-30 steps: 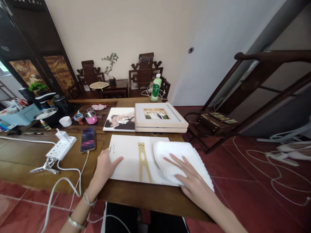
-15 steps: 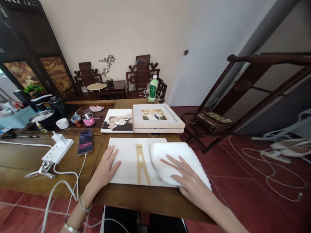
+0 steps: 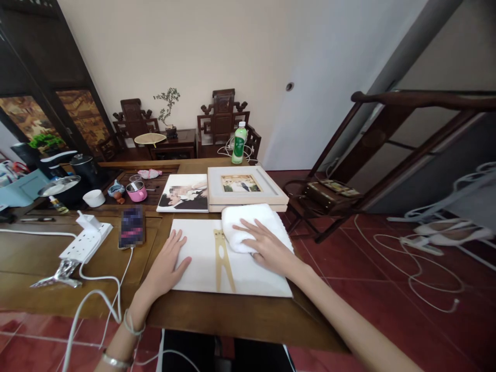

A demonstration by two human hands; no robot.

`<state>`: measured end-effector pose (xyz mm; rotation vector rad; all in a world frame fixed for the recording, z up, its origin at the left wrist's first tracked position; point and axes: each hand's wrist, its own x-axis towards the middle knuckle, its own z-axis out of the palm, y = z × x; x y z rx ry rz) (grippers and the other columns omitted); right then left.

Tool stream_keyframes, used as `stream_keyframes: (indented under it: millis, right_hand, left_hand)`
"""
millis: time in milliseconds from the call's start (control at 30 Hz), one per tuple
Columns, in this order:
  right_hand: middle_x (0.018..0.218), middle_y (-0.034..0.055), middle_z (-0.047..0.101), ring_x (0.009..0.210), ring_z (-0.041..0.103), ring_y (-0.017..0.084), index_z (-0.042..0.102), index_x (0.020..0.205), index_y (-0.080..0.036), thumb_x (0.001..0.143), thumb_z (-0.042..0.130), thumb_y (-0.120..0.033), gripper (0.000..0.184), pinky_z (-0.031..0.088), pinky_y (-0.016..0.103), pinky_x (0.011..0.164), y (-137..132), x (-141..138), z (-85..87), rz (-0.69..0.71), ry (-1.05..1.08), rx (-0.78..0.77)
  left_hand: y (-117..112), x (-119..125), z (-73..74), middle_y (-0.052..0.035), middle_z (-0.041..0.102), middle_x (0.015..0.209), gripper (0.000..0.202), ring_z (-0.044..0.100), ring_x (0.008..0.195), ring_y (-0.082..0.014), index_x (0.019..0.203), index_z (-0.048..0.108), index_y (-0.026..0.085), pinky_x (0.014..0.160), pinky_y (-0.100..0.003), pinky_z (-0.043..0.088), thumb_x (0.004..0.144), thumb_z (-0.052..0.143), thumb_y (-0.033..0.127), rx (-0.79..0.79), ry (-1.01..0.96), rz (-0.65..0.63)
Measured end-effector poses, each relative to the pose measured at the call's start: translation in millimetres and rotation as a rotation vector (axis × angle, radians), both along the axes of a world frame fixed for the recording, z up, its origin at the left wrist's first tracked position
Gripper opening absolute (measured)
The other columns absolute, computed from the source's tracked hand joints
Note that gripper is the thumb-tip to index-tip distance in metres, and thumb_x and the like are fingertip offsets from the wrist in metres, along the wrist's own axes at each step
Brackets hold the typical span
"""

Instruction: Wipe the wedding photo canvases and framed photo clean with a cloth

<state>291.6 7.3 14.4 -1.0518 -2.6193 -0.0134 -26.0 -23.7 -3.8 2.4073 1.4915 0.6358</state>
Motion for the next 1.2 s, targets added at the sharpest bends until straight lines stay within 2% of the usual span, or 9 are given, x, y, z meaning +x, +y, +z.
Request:
stream_keyframes:
  millis: [133, 367, 533, 700, 800, 867, 967, 1100, 1200]
  right_hand:
    - [0.144, 0.0118, 0.043, 0.14, 0.02, 0.031, 0.066, 0.09, -0.016, 0.061, 0.043, 0.005, 0.043, 0.022, 0.06, 0.11, 1.8, -3.1, -0.1, -0.02, -0.002, -0.018]
    - [0.142, 0.0097, 0.047, 0.138, 0.025, 0.03, 0.066, 0.088, -0.018, 0.061, 0.042, 0.004, 0.042, 0.023, 0.062, 0.109, -15.9, 0.8, -1.8, 0.008, 0.044, -0.034]
    - [0.143, 0.0113, 0.044, 0.139, 0.022, 0.032, 0.066, 0.079, -0.016, 0.062, 0.042, 0.004, 0.036, 0.02, 0.064, 0.11, -64.9, 3.6, 0.2, 0.056, 0.032, -0.048]
    - [0.143, 0.0017, 0.045, 0.137, 0.03, 0.026, 0.061, 0.069, -0.022, 0.07, 0.045, 0.001, 0.028, 0.02, 0.055, 0.114, -122.3, 13.8, 10.8, 0.138, 0.104, -0.143]
    - [0.142, -0.0003, 0.047, 0.137, 0.031, 0.024, 0.061, 0.074, -0.023, 0.068, 0.044, 0.003, 0.031, 0.023, 0.05, 0.115, -137.3, 22.1, 22.4, 0.131, 0.119, -0.25]
    - [0.143, 0.0013, 0.046, 0.138, 0.029, 0.024, 0.062, 0.08, -0.022, 0.064, 0.042, 0.003, 0.036, 0.026, 0.051, 0.114, -134.7, 25.4, 27.7, 0.128, 0.128, -0.291]
    - [0.143, 0.0031, 0.046, 0.139, 0.026, 0.024, 0.063, 0.084, -0.022, 0.06, 0.04, 0.003, 0.041, 0.026, 0.053, 0.113, -113.0, 25.1, 26.7, 0.113, 0.145, -0.291]
    - [0.145, 0.0068, 0.043, 0.139, 0.025, 0.025, 0.065, 0.091, -0.021, 0.059, 0.041, 0.003, 0.047, 0.023, 0.053, 0.113, -62.2, 19.9, 15.1, 0.021, 0.143, -0.263]
    - [0.145, 0.0091, 0.042, 0.139, 0.025, 0.024, 0.063, 0.102, -0.02, 0.06, 0.041, 0.004, 0.053, 0.022, 0.054, 0.113, -23.5, 14.9, 8.9, 0.028, 0.132, -0.235]
  left_hand:
    - [0.9, 1.5, 1.2, -0.0131, 0.028, 0.153, 0.049, 0.016, 0.144, -0.0258, 0.14, 0.037, 0.016, 0.115, -0.05, 0.022, 0.095, 0.042, 0.036, -0.03, 0.001, 0.002]
    - [4.9, 2.4, -3.9, -0.0129, 0.029, 0.153, 0.05, 0.019, 0.144, -0.0228, 0.144, 0.032, 0.013, 0.116, -0.047, 0.02, 0.098, 0.03, 0.031, -0.054, -0.028, 0.041]
    - [5.9, 1.7, -7.0, -0.0123, 0.03, 0.152, 0.049, 0.019, 0.143, -0.0219, 0.144, 0.033, 0.013, 0.117, -0.046, 0.019, 0.098, 0.029, 0.031, -0.033, -0.037, 0.034]
    - [6.3, 0.3, -6.6, -0.0112, 0.031, 0.152, 0.049, 0.021, 0.143, -0.0217, 0.144, 0.033, 0.015, 0.117, -0.047, 0.02, 0.099, 0.027, 0.032, -0.015, -0.028, 0.019]
    - [6.8, -1.8, -4.8, -0.0108, 0.029, 0.153, 0.05, 0.021, 0.143, -0.0216, 0.144, 0.033, 0.014, 0.117, -0.045, 0.019, 0.099, 0.028, 0.034, -0.028, -0.016, 0.005]
    - [7.0, -2.9, -3.2, -0.0097, 0.028, 0.153, 0.05, 0.02, 0.143, -0.0218, 0.145, 0.032, 0.015, 0.117, -0.045, 0.019, 0.099, 0.028, 0.035, -0.039, -0.009, -0.001]
    - [7.1, -3.8, -1.2, -0.0075, 0.027, 0.154, 0.05, 0.02, 0.143, -0.022, 0.145, 0.031, 0.018, 0.117, -0.046, 0.019, 0.099, 0.028, 0.036, -0.046, 0.001, -0.006]
    - [7.7, -4.4, -1.7, -0.0081, 0.028, 0.154, 0.05, 0.019, 0.143, -0.0217, 0.145, 0.031, 0.017, 0.117, -0.045, 0.019, 0.099, 0.027, 0.036, -0.043, 0.002, -0.013]
    - [8.4, -4.6, -2.8, -0.0075, 0.028, 0.153, 0.049, 0.02, 0.143, -0.0218, 0.145, 0.032, 0.018, 0.117, -0.046, 0.02, 0.099, 0.027, 0.036, -0.032, -0.013, -0.019]
